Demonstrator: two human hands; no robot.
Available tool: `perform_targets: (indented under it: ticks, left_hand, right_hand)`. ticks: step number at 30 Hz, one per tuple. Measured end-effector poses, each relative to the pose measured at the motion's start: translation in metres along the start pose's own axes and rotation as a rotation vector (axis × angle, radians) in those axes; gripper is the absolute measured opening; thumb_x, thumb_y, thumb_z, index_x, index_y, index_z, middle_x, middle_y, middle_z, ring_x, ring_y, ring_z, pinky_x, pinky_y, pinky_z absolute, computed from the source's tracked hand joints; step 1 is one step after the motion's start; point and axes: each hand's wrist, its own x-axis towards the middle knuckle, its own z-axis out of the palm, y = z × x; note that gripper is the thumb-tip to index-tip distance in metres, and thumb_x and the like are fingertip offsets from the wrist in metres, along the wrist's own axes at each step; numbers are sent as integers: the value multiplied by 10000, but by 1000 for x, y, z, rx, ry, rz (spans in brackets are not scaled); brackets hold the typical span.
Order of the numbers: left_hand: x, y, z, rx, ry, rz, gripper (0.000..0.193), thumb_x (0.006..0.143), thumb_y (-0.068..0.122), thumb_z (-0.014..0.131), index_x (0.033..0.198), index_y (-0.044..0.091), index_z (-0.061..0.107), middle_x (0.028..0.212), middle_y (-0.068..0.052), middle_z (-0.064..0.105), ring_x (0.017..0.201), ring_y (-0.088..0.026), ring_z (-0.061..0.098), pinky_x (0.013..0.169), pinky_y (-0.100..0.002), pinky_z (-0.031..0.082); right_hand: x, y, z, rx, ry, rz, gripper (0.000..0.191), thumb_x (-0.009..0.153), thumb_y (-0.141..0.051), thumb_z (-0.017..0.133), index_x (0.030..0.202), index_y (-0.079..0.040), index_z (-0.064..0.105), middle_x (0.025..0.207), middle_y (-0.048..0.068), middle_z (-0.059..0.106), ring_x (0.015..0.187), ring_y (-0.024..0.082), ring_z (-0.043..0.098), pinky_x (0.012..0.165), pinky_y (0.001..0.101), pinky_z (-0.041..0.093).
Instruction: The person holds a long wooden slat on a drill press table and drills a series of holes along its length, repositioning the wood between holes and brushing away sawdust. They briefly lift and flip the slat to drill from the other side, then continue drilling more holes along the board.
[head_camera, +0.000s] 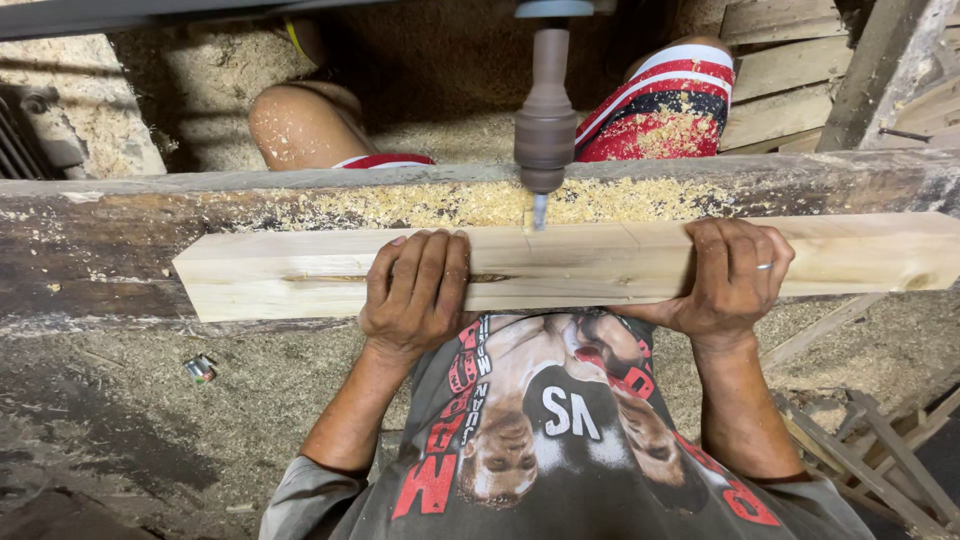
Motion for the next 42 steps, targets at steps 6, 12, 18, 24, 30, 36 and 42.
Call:
perform_targets:
  ticks: [6, 12, 18, 24, 30, 36, 42]
  left_hand:
    - [2, 1, 0, 36, 6, 1, 358, 1015, 276, 514, 1181, 43, 730, 1118, -93, 711, 1069, -229, 680, 1021, -400, 483]
    - [5, -1, 1, 66, 12, 26, 342, 1054, 284, 515, 1187, 49, 724, 1132, -84, 708, 1089, -225, 679, 1043, -404, 475]
    - [10, -6, -1, 48, -3, 41, 346, 1021, 273, 514, 1181, 47, 722, 1125, -93, 708, 1086, -233, 678, 1042, -415, 483]
    - [9, -8, 0, 35, -12, 34, 325, 1034, 253, 527, 1198, 53, 722, 1138, -88, 707, 1097, -233, 679, 1064, -407, 480]
    - [8, -7, 0, 63, -35, 32, 332, 1054, 270, 536, 1236, 54, 712, 1174, -83, 696, 1131, -225, 669, 1085, -415, 476]
    - [10, -4, -1, 39, -14, 16, 427, 1024, 359, 514, 1217, 29, 705, 1167, -116, 689, 1115, -256, 665, 1055, -434, 474]
    - [13, -6, 4, 63, 35, 14, 357, 1019, 270, 514, 1211, 39, 708, 1149, -104, 701, 1107, -249, 675, 1053, -423, 481]
  right_hand:
    - [2, 0, -2, -7, -1, -7, 1025, 741, -947, 621, 1086, 16, 687, 1034, 149, 651, 1013, 332, 644, 1038, 499, 414]
    - [3, -2, -5, -2, -7, 2, 1001, 767, -934, 653, 1106, 8, 666, 1050, 149, 644, 1016, 335, 630, 1038, 502, 411]
    - [0, -7, -5, -27, -20, 25, 1009, 731, -934, 627, 1089, 9, 668, 1037, 145, 641, 1000, 327, 630, 1011, 500, 409]
    - [0, -6, -3, -31, -18, 13, 1024, 714, -944, 640, 1089, 9, 661, 1030, 146, 642, 996, 327, 633, 1016, 510, 403]
    - [5, -6, -4, -12, -3, 5, 1013, 741, -943, 655, 1110, 1, 659, 1050, 145, 642, 1006, 327, 636, 1022, 502, 407]
    - [15, 0, -6, 12, 10, -24, 987, 728, -923, 695, 1083, -3, 654, 1021, 148, 616, 988, 346, 618, 1025, 511, 416]
    - [21, 1, -6, 6, 11, -34, 969, 770, -899, 732, 1097, 11, 662, 1047, 147, 616, 995, 339, 617, 1036, 511, 418]
